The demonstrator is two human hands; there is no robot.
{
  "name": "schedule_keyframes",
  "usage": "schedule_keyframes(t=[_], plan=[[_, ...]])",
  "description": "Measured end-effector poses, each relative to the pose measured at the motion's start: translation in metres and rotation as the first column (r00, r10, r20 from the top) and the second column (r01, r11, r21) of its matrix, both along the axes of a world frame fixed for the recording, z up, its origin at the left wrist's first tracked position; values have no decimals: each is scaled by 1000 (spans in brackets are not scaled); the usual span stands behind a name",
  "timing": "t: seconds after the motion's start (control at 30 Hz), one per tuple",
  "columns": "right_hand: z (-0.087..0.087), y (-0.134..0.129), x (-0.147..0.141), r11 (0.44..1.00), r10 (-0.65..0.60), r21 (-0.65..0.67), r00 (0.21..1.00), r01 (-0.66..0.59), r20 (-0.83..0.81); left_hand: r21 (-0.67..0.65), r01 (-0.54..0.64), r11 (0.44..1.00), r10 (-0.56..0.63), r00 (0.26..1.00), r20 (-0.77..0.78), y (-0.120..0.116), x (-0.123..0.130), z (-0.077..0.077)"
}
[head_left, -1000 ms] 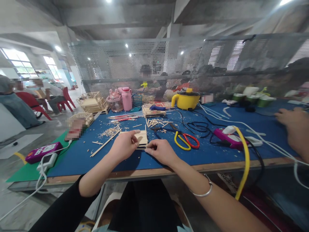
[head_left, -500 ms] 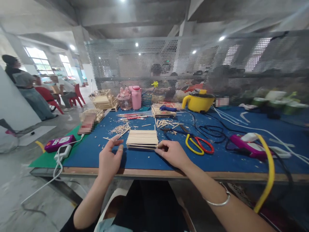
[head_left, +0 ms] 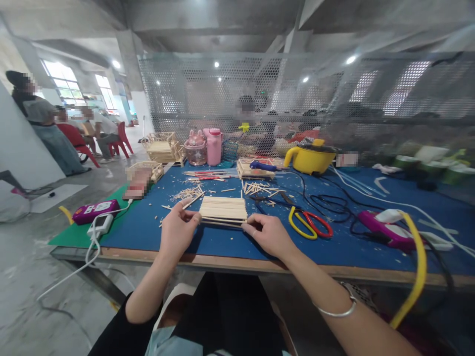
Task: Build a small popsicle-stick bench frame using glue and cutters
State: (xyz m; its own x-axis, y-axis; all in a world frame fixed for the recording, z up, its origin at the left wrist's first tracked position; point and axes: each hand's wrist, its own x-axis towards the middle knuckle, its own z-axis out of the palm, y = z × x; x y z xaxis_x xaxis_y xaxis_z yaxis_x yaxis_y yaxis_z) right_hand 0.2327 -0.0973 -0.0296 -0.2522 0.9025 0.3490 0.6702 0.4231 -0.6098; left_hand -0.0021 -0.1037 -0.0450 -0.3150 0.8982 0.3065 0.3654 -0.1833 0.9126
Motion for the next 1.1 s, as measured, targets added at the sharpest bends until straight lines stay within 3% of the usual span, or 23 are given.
schedule_keyframes(t=[0.17,0.27,0.37,0.43,0.47,0.53,0.63,0.73,0.83,1.1], plan=[[-1,0,1,1000,15,19,1000,-15,-5,-2,7,1000,-7,1000,-30,-2,-1,0],[-2,1,1,1000,27,11,1000,-27,-5,30,25,999,-26,1000,17,-1,-16,2],[-2,2,2,1000,22,-11,1000,-22,-4,164,-176,971,180,984,-11,2,-42,8],[-1,2,2,1000,15,-18,1000,-15,1,230,-321,919,363,916,-171,5,-60,13],[-1,2,2,1000,12,-19,1000,-12,4,225,-343,912,398,872,-286,7,-67,15],[0,2,2,1000,1,-16,1000,-1,5,121,-307,944,323,788,-524,10,-78,16],[-1,2,1,999,-36,8,999,36,-5,-91,-228,969,87,665,-742,18,-86,15],[-4,2,1,997,-58,51,998,59,-3,-174,-177,969,-40,582,-812,24,-89,16],[-6,2,2,995,-41,95,999,39,19,-247,-87,965,-159,557,-815,27,-87,17],[-6,2,2,994,-39,99,999,35,30,-174,-131,976,-68,574,-816,28,-84,15]])
